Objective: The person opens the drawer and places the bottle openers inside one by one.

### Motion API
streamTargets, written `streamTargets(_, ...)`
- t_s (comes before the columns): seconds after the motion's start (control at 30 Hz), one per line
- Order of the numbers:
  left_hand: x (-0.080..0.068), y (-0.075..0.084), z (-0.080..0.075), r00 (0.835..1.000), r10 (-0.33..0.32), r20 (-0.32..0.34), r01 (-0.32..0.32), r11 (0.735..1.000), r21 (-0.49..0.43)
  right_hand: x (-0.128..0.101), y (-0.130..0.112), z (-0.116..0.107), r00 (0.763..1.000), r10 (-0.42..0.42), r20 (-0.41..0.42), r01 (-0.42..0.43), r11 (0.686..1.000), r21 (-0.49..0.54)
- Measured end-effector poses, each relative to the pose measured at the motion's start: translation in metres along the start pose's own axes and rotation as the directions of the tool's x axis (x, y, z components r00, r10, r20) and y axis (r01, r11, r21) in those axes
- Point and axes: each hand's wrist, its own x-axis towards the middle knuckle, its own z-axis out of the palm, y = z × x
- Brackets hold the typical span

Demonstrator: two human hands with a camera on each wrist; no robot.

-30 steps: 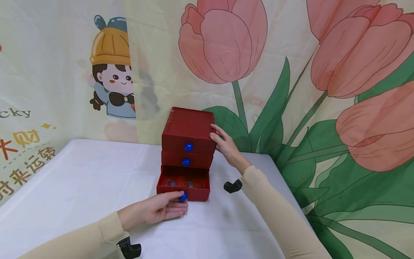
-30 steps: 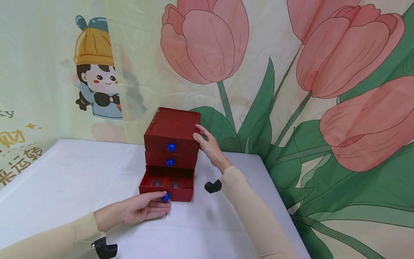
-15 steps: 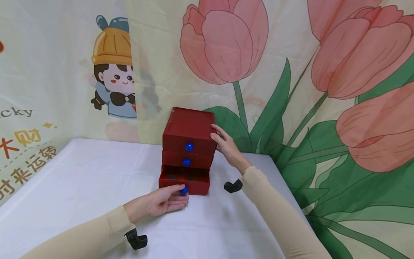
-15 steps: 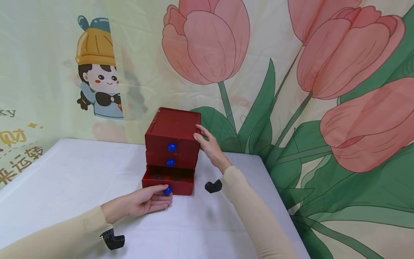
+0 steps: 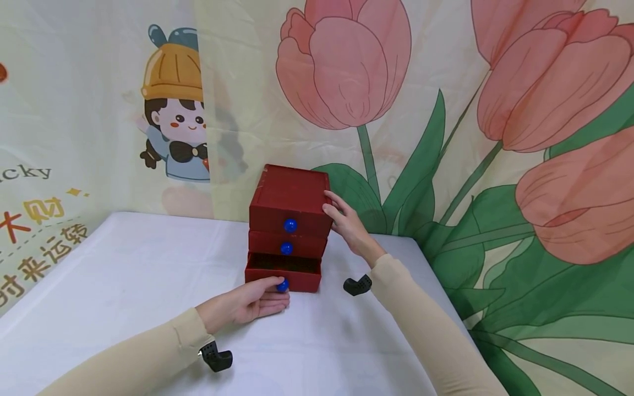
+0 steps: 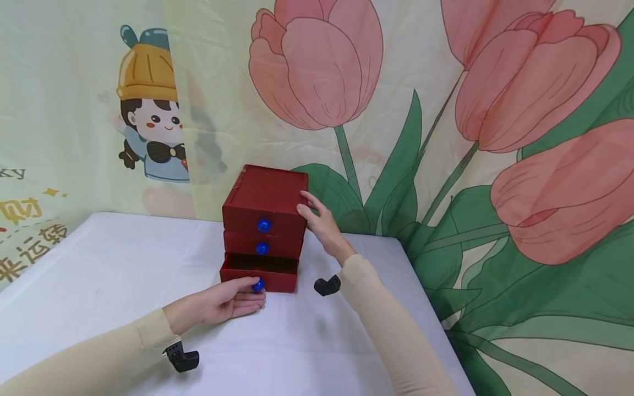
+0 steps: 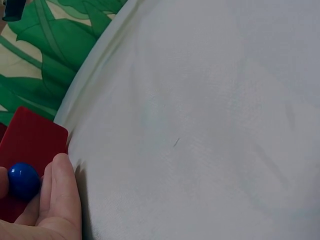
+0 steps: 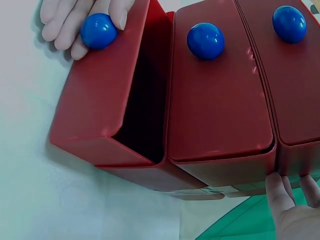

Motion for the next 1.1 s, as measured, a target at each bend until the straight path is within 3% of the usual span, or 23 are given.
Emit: streamTargets(1.1, 0.026, 0.01, 0.0, 0.999, 0.015, -0.049, -0.016, 1.0, -0.008, 0.0, -0.007, 0.002, 0.999, 0.04, -0.006, -0.04, 0.999, 0.002)
